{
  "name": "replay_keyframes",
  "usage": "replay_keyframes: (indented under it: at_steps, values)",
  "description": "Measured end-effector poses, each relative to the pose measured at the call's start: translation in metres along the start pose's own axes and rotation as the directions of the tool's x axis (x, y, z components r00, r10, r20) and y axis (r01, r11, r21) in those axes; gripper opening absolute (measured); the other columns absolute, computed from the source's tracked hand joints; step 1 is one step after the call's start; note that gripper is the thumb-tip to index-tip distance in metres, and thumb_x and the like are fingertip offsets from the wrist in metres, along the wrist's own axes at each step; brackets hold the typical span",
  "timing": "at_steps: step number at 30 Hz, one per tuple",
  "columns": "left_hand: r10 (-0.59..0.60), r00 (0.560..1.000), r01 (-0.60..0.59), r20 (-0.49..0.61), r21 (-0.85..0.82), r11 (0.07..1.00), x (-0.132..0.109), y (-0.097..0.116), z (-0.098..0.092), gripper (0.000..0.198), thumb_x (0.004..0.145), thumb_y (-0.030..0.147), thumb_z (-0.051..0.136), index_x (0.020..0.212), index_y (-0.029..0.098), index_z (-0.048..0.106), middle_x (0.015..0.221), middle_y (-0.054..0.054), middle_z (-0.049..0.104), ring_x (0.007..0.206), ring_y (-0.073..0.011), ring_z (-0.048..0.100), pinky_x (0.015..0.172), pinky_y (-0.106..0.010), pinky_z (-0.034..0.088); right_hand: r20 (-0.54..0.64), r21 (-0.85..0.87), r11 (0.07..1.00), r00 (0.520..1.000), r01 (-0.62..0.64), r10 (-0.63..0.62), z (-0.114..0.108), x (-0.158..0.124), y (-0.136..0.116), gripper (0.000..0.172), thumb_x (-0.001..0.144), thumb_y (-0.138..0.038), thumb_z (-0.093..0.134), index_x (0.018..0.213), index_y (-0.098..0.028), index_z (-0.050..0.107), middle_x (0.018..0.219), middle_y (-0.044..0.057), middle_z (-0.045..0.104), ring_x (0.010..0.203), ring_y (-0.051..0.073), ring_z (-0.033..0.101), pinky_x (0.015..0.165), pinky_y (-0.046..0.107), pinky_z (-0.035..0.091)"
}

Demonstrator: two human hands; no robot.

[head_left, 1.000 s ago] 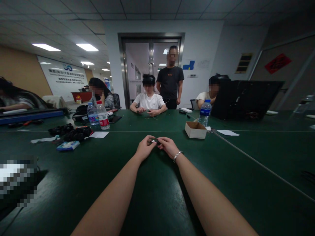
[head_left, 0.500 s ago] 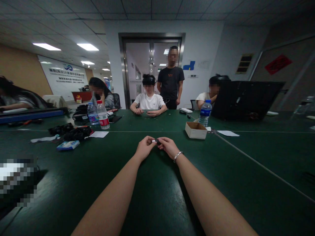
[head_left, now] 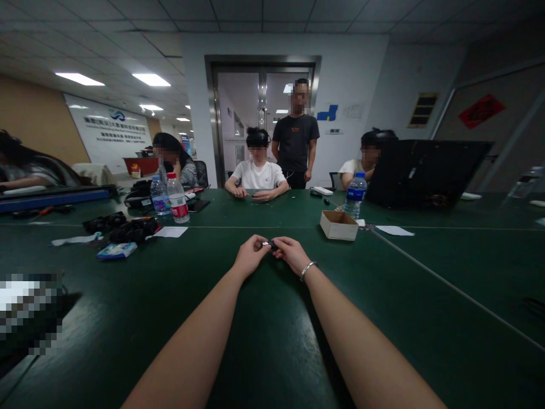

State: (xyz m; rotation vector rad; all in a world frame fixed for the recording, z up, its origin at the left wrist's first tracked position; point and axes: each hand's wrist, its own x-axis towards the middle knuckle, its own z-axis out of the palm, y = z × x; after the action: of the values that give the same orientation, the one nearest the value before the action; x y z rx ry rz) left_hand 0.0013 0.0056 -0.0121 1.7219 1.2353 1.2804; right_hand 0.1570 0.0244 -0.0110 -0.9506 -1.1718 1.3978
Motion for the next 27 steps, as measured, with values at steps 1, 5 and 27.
replay_keyframes:
  at_steps: [1,5,27]
  values:
    - [-0.003,1.000,0.003,-0.003,-0.001,1.000,0.0001,0.0001,0.0001,0.027,0.072,0.037,0.062,0.092,0.018,0.059,0.076,-0.002,0.060,0.070,-0.0134,0.056,0.065,-0.024,0.042,0.000,0.004,1.000,1.000,0.001,-0.001,0.0003,-0.0006,-0.0006,0.007,0.077,-0.015,0.064,0.082,-0.010,0.064,0.067,0.005,0.062,0.054,0.010,0.057,0.046,0.016,0.046]
    - [-0.007,1.000,0.007,-0.014,-0.006,1.000,0.0000,0.0014,0.0002,0.026,0.071,0.036,0.062,0.090,0.018,0.060,0.075,-0.002,0.059,0.070,-0.0133,0.056,0.065,-0.024,0.042,-0.009,0.009,1.000,1.000,0.001,-0.001,0.0013,-0.0024,-0.0023,0.004,0.078,-0.013,0.062,0.081,-0.010,0.064,0.066,0.005,0.062,0.053,0.010,0.057,0.045,0.016,0.046]
    - [-0.074,0.997,0.078,-0.037,0.150,0.986,-0.0012,0.0059,0.0007,0.047,0.075,0.063,0.045,0.065,0.018,0.054,0.057,0.000,0.059,0.055,-0.0142,0.054,0.056,-0.025,0.038,0.010,-0.006,1.000,1.000,0.029,-0.029,-0.0017,0.0040,0.0053,0.012,0.074,-0.020,0.067,0.081,-0.011,0.064,0.064,0.003,0.062,0.052,0.009,0.057,0.046,0.017,0.045]
